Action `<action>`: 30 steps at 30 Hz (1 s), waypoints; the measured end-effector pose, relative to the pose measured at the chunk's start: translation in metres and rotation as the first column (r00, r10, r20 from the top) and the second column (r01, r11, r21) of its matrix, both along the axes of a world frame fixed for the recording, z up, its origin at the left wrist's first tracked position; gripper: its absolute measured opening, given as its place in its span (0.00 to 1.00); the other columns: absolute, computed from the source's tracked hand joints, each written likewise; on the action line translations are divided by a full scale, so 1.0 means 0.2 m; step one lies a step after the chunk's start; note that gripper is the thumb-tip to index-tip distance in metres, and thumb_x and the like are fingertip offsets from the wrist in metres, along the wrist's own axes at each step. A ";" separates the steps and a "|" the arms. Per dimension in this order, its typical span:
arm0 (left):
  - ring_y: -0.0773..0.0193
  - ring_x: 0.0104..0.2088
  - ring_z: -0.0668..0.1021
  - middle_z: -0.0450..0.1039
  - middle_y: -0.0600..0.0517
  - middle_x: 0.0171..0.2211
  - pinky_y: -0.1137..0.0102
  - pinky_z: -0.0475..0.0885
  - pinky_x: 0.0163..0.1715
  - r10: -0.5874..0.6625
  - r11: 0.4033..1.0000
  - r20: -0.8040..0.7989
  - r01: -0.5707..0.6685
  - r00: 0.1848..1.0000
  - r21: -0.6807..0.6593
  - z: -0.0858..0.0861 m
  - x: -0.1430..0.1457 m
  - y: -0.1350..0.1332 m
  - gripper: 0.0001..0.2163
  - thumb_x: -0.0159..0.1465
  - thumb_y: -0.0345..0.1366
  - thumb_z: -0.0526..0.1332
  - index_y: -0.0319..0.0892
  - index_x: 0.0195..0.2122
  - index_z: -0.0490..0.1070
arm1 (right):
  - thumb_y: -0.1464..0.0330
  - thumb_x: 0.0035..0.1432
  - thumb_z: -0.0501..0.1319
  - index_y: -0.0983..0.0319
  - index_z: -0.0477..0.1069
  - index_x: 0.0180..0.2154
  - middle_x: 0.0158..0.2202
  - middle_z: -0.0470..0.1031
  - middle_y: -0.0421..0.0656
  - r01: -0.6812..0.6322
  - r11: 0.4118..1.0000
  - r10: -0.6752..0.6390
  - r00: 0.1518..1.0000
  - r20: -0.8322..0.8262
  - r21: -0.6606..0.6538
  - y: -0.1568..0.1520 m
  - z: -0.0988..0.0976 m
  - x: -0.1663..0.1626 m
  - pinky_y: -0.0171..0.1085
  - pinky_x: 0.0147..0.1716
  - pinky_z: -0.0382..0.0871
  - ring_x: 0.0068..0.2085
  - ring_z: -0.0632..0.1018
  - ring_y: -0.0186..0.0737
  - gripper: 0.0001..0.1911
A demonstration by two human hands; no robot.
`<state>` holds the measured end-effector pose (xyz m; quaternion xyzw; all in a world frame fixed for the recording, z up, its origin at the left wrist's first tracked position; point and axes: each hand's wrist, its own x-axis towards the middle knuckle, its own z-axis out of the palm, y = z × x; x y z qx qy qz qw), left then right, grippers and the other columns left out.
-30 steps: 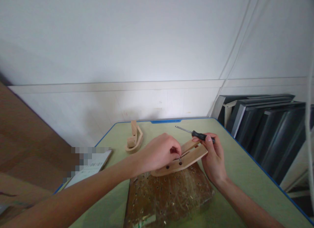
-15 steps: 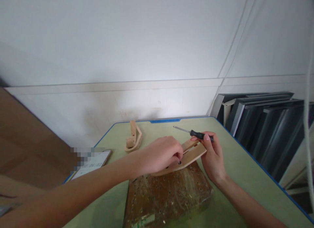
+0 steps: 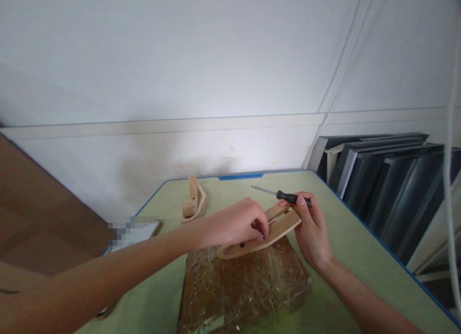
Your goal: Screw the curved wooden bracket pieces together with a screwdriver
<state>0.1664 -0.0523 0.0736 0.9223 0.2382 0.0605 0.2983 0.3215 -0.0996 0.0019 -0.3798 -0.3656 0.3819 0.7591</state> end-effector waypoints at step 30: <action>0.63 0.26 0.75 0.77 0.55 0.24 0.71 0.66 0.30 -0.289 0.940 -0.001 0.283 0.957 -0.191 0.02 0.02 0.18 0.07 0.47 0.28 0.65 0.50 0.24 0.78 | 0.63 0.54 0.57 0.61 0.68 0.30 0.25 0.62 0.37 -0.143 0.965 0.096 0.973 0.208 0.221 -0.06 0.17 0.13 0.31 0.20 0.58 0.22 0.66 0.30 0.08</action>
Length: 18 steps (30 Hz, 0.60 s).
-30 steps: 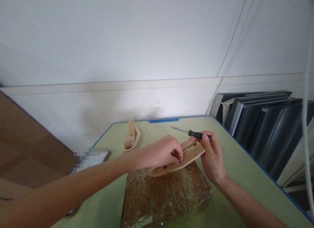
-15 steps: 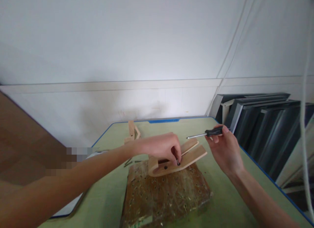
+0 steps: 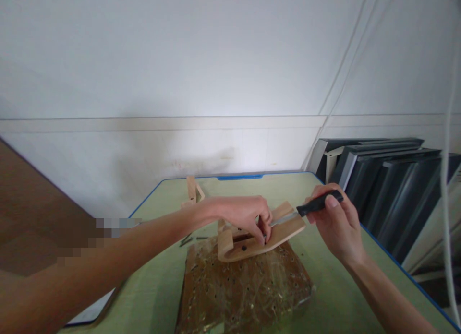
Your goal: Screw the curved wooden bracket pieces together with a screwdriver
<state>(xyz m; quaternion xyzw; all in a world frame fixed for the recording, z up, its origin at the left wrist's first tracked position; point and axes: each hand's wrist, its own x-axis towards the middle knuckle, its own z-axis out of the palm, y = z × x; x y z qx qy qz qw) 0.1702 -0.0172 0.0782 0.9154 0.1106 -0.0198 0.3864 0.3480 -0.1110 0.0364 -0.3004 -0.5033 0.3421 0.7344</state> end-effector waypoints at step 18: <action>0.67 0.28 0.73 0.74 0.53 0.25 0.76 0.66 0.30 -0.063 0.998 -0.059 0.063 0.996 0.011 -0.03 0.00 0.04 0.03 0.49 0.28 0.64 0.35 0.27 0.75 | 0.66 0.61 0.51 0.62 0.59 0.30 0.21 0.70 0.37 -0.212 0.975 0.216 0.863 0.456 -0.061 0.14 0.16 -0.16 0.27 0.17 0.58 0.19 0.64 0.26 0.08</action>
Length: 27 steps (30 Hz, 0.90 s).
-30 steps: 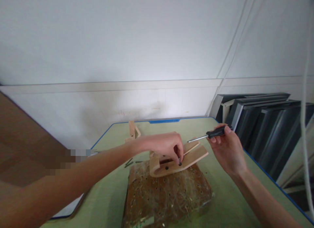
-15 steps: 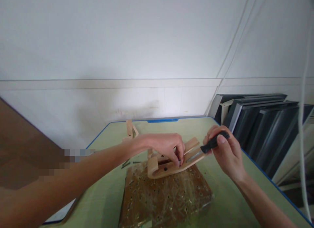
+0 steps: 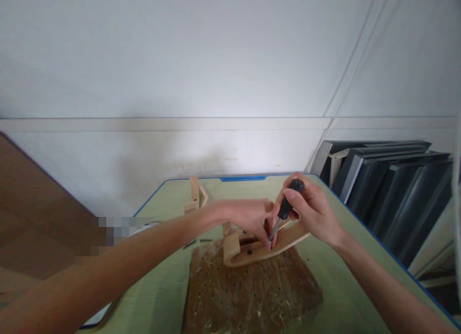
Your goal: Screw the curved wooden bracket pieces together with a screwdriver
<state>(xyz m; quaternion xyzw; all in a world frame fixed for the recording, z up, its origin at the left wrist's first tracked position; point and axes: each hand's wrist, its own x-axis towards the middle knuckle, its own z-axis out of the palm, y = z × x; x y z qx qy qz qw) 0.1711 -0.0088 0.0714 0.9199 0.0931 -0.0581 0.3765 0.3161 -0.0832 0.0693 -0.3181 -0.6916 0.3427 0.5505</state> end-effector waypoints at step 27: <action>0.69 0.25 0.73 0.73 0.56 0.23 0.75 0.65 0.28 0.033 0.995 -0.058 -0.038 0.998 -0.088 -0.03 0.00 0.04 0.02 0.49 0.29 0.64 0.40 0.25 0.74 | 0.72 0.58 0.55 0.59 0.54 0.42 0.26 0.65 0.36 -0.083 0.997 0.081 0.991 0.111 0.012 0.04 -0.01 -0.01 0.26 0.19 0.59 0.23 0.67 0.25 0.11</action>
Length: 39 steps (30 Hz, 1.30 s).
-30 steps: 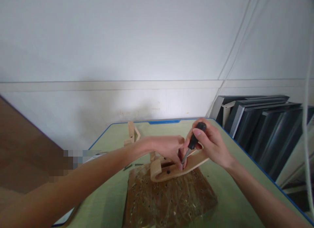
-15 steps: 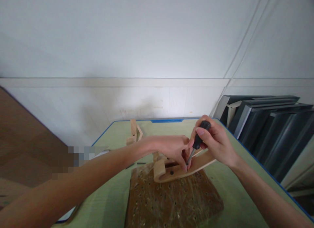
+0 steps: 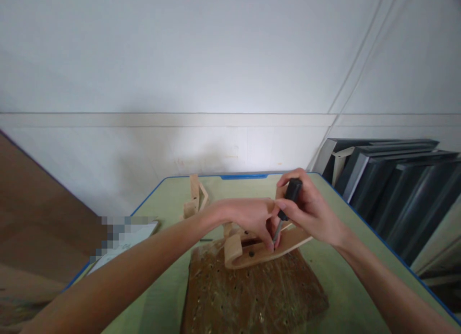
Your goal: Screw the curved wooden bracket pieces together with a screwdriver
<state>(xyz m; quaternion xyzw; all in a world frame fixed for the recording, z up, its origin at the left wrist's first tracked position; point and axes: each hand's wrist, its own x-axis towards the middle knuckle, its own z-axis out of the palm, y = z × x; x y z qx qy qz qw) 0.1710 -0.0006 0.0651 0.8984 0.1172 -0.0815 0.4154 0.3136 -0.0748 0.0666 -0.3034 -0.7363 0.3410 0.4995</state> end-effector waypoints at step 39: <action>0.70 0.27 0.73 0.73 0.57 0.24 0.77 0.65 0.29 -0.003 1.000 -0.007 0.003 1.000 -0.022 -0.03 0.03 0.03 0.02 0.49 0.29 0.64 0.40 0.25 0.74 | 0.69 0.60 0.51 0.59 0.51 0.35 0.25 0.64 0.36 -0.070 0.996 0.071 0.997 0.024 -0.059 0.04 -0.04 0.02 0.27 0.12 0.47 0.16 0.58 0.22 0.06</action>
